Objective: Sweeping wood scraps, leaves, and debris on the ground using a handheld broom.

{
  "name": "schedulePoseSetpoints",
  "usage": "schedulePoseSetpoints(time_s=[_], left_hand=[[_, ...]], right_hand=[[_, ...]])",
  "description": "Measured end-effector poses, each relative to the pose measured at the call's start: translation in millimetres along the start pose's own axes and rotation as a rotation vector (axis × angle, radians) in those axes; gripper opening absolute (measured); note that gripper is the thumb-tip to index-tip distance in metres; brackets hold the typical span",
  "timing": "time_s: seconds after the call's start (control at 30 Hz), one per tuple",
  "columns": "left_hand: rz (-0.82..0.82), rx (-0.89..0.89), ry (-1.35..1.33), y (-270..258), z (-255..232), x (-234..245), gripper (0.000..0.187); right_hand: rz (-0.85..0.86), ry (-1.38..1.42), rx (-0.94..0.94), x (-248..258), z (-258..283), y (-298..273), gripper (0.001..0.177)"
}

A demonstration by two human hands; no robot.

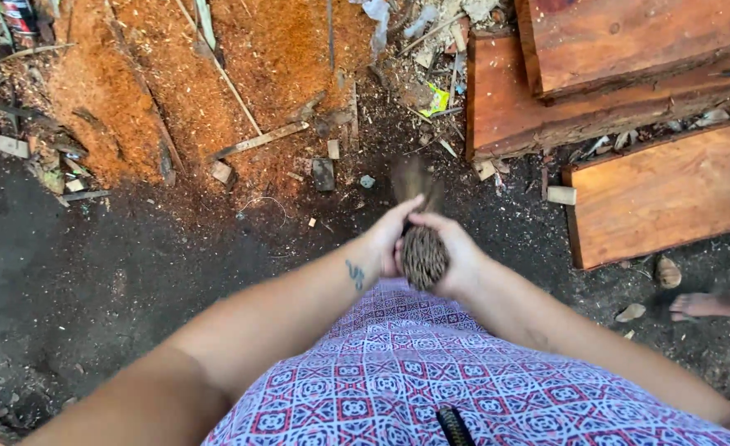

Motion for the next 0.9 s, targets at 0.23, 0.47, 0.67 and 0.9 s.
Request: schedulePoseSetpoints(time_s=[0.23, 0.47, 0.67, 0.9], left_hand=[[-0.270, -0.026, 0.162, -40, -105, -108, 0.044], [0.001, -0.452, 0.256, -23, -227, -162, 0.036], [-0.308, -0.562, 0.481, -69, -163, -224, 0.049], [-0.061, -0.572, 0.146, -84, -162, -248, 0.047]], right_hand=[[-0.010, 0.245, 0.148, -29, 100, 81, 0.042], [0.343, 0.226, 0.268, -64, 232, 88, 0.030], [0.433, -0.295, 0.376, -32, 238, -51, 0.028], [0.332, -0.789, 0.619, -47, 236, -109, 0.039]])
Point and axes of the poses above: each hand's wrist, its own y-axis towards the middle knuckle, its own x-axis out of the back of the hand, z = x × y, the point moved 3 cm from there along y, towards the middle knuckle, and after that the axes turned 12 degrees about x, right-handed, at the moved point
